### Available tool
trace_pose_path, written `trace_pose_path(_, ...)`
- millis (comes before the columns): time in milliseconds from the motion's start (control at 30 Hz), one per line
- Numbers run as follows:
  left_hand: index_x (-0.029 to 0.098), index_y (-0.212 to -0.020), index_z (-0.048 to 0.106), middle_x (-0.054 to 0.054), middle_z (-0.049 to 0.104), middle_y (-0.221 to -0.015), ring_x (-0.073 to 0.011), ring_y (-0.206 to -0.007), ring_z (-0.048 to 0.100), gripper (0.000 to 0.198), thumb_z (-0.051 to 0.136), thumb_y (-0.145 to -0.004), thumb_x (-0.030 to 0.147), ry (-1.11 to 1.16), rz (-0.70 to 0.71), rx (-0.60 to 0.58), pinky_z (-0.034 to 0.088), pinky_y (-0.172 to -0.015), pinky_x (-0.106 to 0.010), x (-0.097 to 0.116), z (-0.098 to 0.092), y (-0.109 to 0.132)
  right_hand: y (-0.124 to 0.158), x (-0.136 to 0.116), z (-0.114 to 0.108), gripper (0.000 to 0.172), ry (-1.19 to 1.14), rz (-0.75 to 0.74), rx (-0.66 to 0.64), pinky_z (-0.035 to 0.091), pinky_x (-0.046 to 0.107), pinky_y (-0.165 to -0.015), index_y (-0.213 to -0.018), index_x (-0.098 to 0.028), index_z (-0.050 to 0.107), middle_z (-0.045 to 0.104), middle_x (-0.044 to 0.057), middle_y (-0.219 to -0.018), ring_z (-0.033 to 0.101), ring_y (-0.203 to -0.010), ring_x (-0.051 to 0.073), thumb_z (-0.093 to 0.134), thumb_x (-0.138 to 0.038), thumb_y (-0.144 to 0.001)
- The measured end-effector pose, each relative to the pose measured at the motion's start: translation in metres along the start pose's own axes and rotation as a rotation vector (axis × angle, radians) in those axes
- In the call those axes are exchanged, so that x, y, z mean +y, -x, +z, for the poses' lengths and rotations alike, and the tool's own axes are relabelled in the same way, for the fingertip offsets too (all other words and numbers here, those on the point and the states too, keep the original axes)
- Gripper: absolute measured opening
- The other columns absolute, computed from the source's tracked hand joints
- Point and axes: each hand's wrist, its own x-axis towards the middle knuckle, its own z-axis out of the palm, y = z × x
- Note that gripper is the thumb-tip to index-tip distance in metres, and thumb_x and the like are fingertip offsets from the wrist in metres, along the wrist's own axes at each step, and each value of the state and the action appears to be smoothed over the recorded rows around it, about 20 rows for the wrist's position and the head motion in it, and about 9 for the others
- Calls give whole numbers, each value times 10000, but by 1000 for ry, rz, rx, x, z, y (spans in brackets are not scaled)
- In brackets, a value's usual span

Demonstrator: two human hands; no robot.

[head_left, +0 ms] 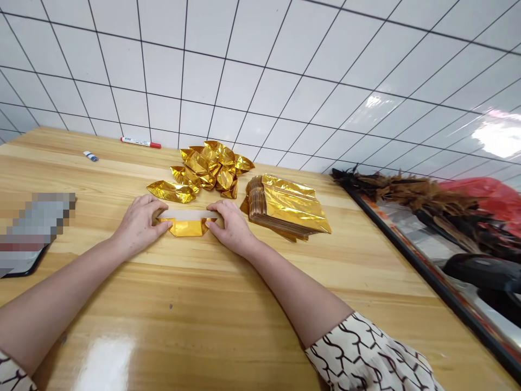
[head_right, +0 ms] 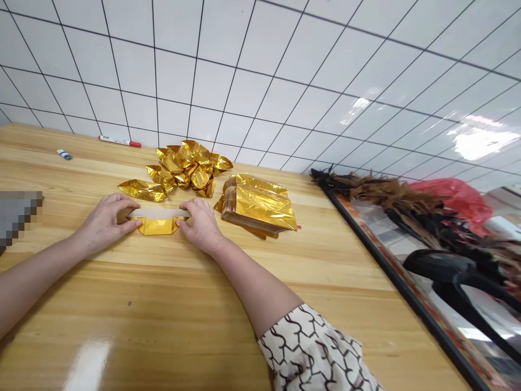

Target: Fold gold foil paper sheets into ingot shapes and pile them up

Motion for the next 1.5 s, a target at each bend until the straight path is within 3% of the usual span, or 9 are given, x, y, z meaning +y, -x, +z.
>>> trace_pose_path(333, 218, -761, 618, -16, 635, -844, -236, -893, 564, 98, 633, -704, 296, 79, -24, -10, 463, -804, -375, 4, -3, 0, 1, -2, -2, 96, -49, -4, 13, 433, 395, -847, -867, -215, 582, 604, 48, -904, 538, -914, 225, 616, -177, -786)
trace_pose_path(767, 210, -716, 606, -16, 628, -775, -199, -813, 569, 96, 554, -796, 205, 56, 185, 8, 471, -743, -328, 5, -1, 5, 9, -6, -3, 143, 81, -185, 60, 412, 364, -777, -906, -208, 633, 607, 73, -898, 516, -894, 227, 523, -140, -847)
trace_pose_path(1067, 199, -955, 653, -65, 673, -910, -206, -857, 598, 283, 396, -874, 115, -22, 437, -3, 503, -787, -348, 9, 2, 8, 11, -10, -4, 253, 207, -283, -6, 374, 349, -741, -904, -192, 660, 591, 88, -862, 483, -841, 220, 415, -127, -905)
trace_pose_path(1267, 204, -995, 670, -62, 688, -998, -205, -903, 584, 388, 381, -819, 16, -112, 481, -139, 497, -814, -346, 12, 2, 8, 11, -16, -7, 312, 221, -324, -64, 350, 333, -746, -942, -202, 663, 566, 70, -843, 474, -814, 200, 380, -79, -898)
trace_pose_path(1500, 178, -1171, 631, -85, 672, -1179, -218, -986, 567, 373, 387, -903, 90, -101, 601, -133, 495, -878, -364, 14, 7, 11, 10, -23, -7, 290, 278, -340, -119, 345, 346, -760, -1012, -171, 657, 558, 86, -879, 449, -812, 208, 393, -117, -906)
